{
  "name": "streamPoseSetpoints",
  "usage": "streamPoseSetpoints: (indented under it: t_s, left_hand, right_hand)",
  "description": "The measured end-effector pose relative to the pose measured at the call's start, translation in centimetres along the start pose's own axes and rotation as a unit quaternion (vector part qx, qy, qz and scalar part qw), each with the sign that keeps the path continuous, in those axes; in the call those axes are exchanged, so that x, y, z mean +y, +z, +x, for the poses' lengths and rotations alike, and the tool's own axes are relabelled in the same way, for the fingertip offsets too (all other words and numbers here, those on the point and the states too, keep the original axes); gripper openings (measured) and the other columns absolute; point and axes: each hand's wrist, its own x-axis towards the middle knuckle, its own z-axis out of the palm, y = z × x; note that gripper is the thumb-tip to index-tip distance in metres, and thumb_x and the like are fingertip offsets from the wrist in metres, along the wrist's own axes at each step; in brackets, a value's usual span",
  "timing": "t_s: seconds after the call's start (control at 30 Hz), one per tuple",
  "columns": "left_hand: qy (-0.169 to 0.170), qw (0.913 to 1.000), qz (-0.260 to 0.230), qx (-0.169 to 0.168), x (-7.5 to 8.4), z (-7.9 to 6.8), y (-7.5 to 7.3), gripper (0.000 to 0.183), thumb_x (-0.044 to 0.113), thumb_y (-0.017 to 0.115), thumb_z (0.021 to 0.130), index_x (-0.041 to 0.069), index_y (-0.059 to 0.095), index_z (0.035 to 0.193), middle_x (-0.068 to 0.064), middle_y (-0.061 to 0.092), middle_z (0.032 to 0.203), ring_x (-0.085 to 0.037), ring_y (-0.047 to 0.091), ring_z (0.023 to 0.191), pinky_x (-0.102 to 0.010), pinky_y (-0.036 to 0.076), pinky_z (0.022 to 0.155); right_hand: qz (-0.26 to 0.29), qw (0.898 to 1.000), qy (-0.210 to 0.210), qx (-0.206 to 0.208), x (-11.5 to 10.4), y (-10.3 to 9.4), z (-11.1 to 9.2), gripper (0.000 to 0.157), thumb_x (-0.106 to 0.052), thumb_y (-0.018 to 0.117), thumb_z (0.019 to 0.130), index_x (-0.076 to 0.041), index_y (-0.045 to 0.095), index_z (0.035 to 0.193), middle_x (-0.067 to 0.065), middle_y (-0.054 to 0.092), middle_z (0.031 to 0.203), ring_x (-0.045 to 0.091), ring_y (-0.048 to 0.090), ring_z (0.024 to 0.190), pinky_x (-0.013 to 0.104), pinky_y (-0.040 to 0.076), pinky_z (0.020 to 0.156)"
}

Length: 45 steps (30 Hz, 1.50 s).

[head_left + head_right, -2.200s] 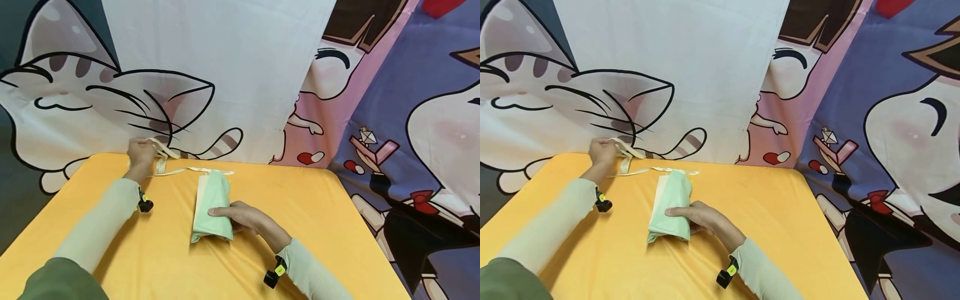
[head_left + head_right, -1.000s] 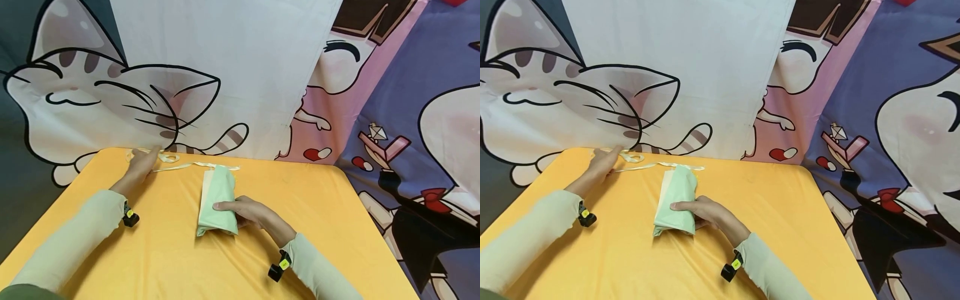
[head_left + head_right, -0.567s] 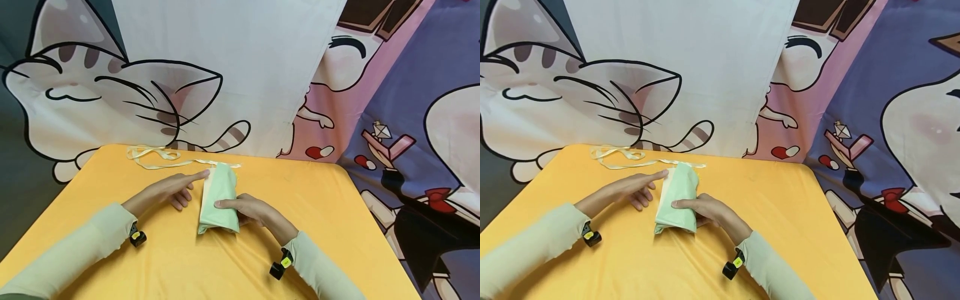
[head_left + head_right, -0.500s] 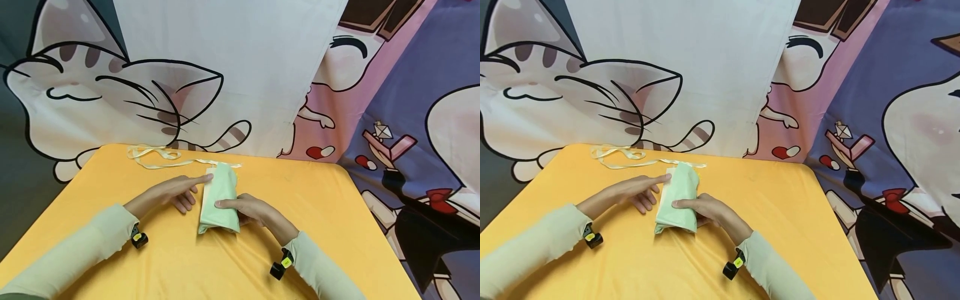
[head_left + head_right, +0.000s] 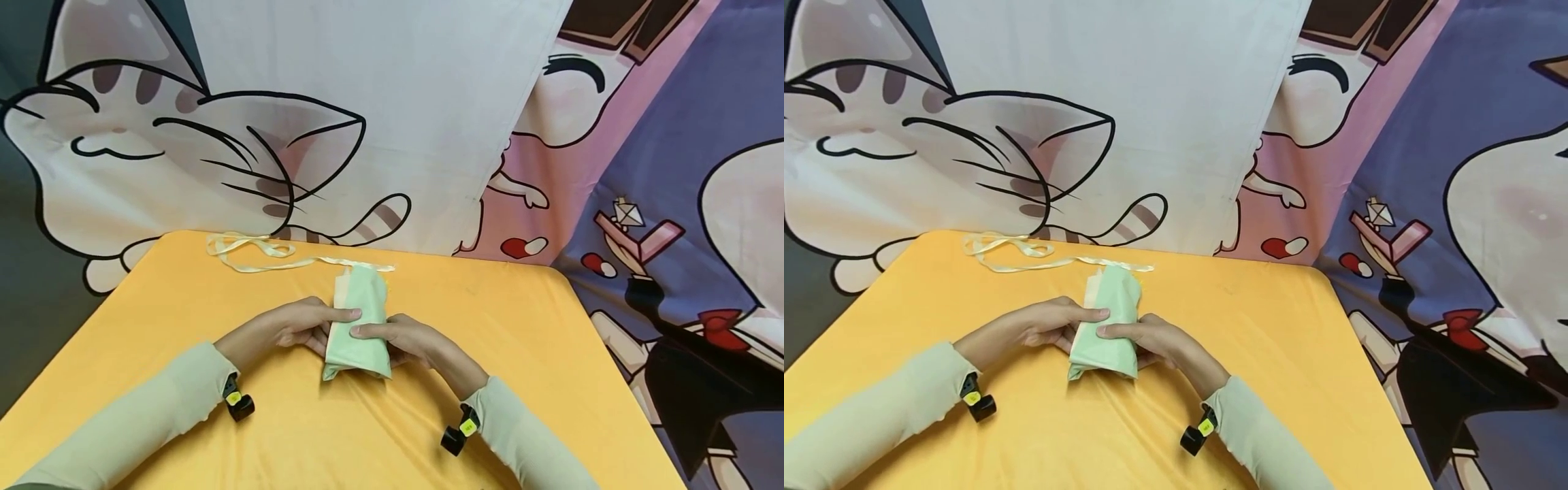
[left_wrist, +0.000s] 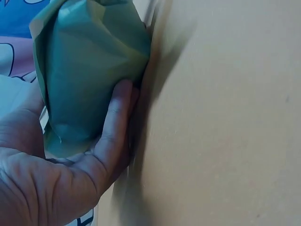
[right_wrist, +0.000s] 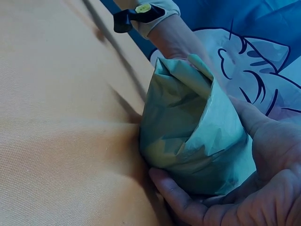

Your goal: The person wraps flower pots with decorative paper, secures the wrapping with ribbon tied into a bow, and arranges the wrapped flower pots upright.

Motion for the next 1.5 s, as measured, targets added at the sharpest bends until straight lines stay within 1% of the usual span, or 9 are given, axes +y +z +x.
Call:
streamPoseSetpoints:
  t_s: [0.23,0.43,0.63,0.77,0.9,1.0,1.1,1.23,1.5]
  left_hand:
    - [0.0,1.0,-0.006,-0.005,-0.4,0.1,0.1,0.058,0.051,0.071,0.11,-0.006,0.082,0.118,-0.016,0.087,0.095,-0.023,0.087,0.085,-0.039,0.072,0.083]
    - [-0.003,1.0,-0.007,-0.005,-0.4,0.4,0.5,0.058,0.051,0.073,0.108,-0.005,0.082,0.117,-0.016,0.087,0.094,-0.022,0.087,0.082,-0.038,0.072,0.082]
    - [-0.004,1.0,0.003,-0.001,-0.1,0.6,0.8,0.057,0.054,0.073,0.107,-0.003,0.082,0.116,-0.015,0.087,0.094,-0.021,0.086,0.081,-0.037,0.072,0.081]
    - [-0.006,1.0,0.002,0.005,-0.1,0.7,0.9,0.058,0.055,0.075,0.106,-0.002,0.082,0.114,-0.015,0.086,0.093,-0.021,0.086,0.081,-0.038,0.072,0.081]
    - [-0.005,0.9999,-0.006,0.008,-0.2,0.8,1.0,0.057,0.054,0.077,0.104,-0.002,0.082,0.112,-0.015,0.086,0.094,-0.023,0.086,0.082,-0.039,0.072,0.081]
    - [-0.003,1.0,0.0,0.009,-0.4,0.7,0.9,0.058,0.055,0.076,0.105,-0.002,0.082,0.113,-0.016,0.086,0.094,-0.022,0.086,0.082,-0.04,0.072,0.082]
    - [-0.001,0.9999,0.004,0.011,-0.4,0.5,0.8,0.058,0.055,0.076,0.105,-0.001,0.082,0.115,-0.016,0.087,0.095,-0.022,0.086,0.083,-0.04,0.072,0.083]
    - [-0.001,0.9999,0.001,0.015,-0.4,0.2,0.8,0.057,0.056,0.076,0.105,0.0,0.082,0.116,-0.016,0.087,0.094,-0.021,0.086,0.082,-0.04,0.072,0.083]
    - [-0.002,0.9999,-0.006,0.014,-0.7,-0.2,0.6,0.057,0.055,0.075,0.106,-0.001,0.082,0.113,-0.015,0.086,0.093,-0.02,0.085,0.082,-0.038,0.071,0.082]
  right_hand:
    - [-0.009,1.0,0.004,-0.004,0.2,-0.3,0.3,0.049,-0.057,0.08,0.101,-0.008,0.081,0.108,0.001,0.083,0.092,0.014,0.077,0.081,0.029,0.064,0.072]
    - [-0.033,0.999,0.007,-0.03,0.5,-1.4,-0.1,0.058,-0.061,0.076,0.103,-0.007,0.074,0.122,0.007,0.083,0.1,0.019,0.08,0.085,0.036,0.069,0.073]
    - [-0.1,0.991,0.03,-0.082,-0.7,-5.4,-0.5,0.052,-0.052,0.076,0.107,-0.003,0.073,0.123,0.013,0.076,0.112,0.025,0.076,0.1,0.047,0.072,0.086]
    - [-0.113,0.988,0.031,-0.101,-1.2,-8.9,0.1,0.048,-0.032,0.08,0.105,-0.005,0.069,0.143,0.018,0.075,0.13,0.028,0.077,0.11,0.049,0.071,0.093]
    - [-0.12,0.991,0.011,-0.065,-1.0,-11.5,1.5,0.051,-0.016,0.072,0.106,0.0,0.063,0.153,0.02,0.074,0.139,0.027,0.078,0.11,0.047,0.07,0.093]
    - [-0.142,0.989,-0.031,0.007,-0.6,-12.2,3.0,0.043,-0.013,0.067,0.109,0.004,0.064,0.149,0.022,0.074,0.134,0.028,0.077,0.106,0.045,0.07,0.089]
    - [-0.205,0.97,-0.095,0.088,-0.2,-12.3,4.8,0.039,-0.016,0.064,0.112,0.005,0.067,0.145,0.023,0.074,0.133,0.029,0.074,0.107,0.041,0.067,0.088]
    - [-0.311,0.92,-0.165,0.172,-0.2,-11.8,7.2,0.04,-0.017,0.066,0.112,0.003,0.069,0.147,0.026,0.072,0.142,0.038,0.076,0.117,0.045,0.065,0.098]
    - [-0.445,0.854,-0.217,0.16,-1.2,-10.1,10.2,0.053,-0.016,0.057,0.118,0.0,0.05,0.168,0.027,0.052,0.17,0.045,0.064,0.145,0.062,0.05,0.125]
